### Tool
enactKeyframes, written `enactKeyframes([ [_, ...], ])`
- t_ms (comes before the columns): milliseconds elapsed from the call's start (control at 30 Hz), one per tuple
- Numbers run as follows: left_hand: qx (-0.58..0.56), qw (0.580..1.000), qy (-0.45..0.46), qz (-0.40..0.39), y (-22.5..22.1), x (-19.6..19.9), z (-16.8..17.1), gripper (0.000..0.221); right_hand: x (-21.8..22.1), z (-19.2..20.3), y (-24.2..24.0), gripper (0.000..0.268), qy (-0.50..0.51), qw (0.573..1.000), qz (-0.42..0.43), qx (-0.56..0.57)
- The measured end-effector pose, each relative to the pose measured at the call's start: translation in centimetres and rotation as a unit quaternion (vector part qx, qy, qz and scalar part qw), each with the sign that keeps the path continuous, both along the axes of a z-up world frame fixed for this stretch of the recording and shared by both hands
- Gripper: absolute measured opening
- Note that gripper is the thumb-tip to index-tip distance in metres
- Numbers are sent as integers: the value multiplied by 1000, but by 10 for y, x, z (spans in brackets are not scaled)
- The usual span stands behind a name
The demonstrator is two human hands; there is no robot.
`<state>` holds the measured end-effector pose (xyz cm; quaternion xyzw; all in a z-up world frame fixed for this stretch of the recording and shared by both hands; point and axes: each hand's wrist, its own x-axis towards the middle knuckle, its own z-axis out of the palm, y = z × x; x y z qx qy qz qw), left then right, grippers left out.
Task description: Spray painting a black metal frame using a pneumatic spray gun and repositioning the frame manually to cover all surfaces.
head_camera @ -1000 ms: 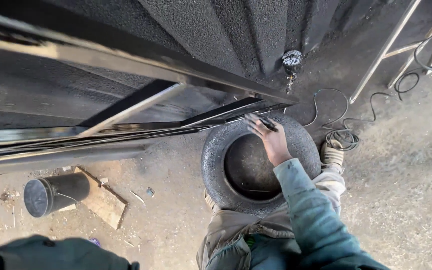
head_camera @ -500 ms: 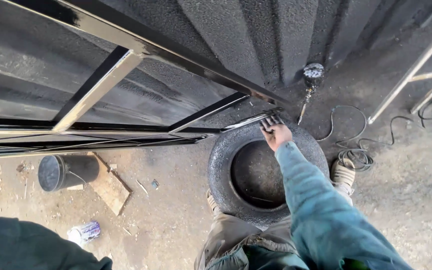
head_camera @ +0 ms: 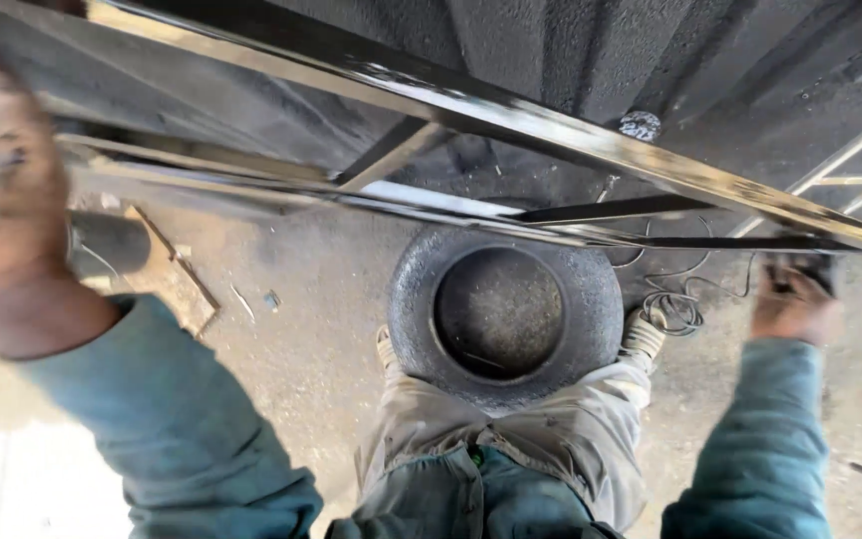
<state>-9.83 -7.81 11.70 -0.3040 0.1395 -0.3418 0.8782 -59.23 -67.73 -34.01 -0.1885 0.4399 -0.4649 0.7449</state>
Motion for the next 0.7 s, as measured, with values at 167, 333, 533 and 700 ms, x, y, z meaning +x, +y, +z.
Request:
enactKeyframes([
  [167,306,925,11,226,-147,-72,21,69,-90,-14,-43,35,88,991,-3,-105],
  [333,409,880,42,236,-185,-72,15,83,-139,-3,-44,39,148,948,52,-276],
  [533,409,887,63,207,-184,-36,7,76,-144,18,-41,27,86,977,-66,-181],
  [700,285,950,62,111,-129,35,-37,21,-112,67,-10,39,18,985,-113,-132],
])
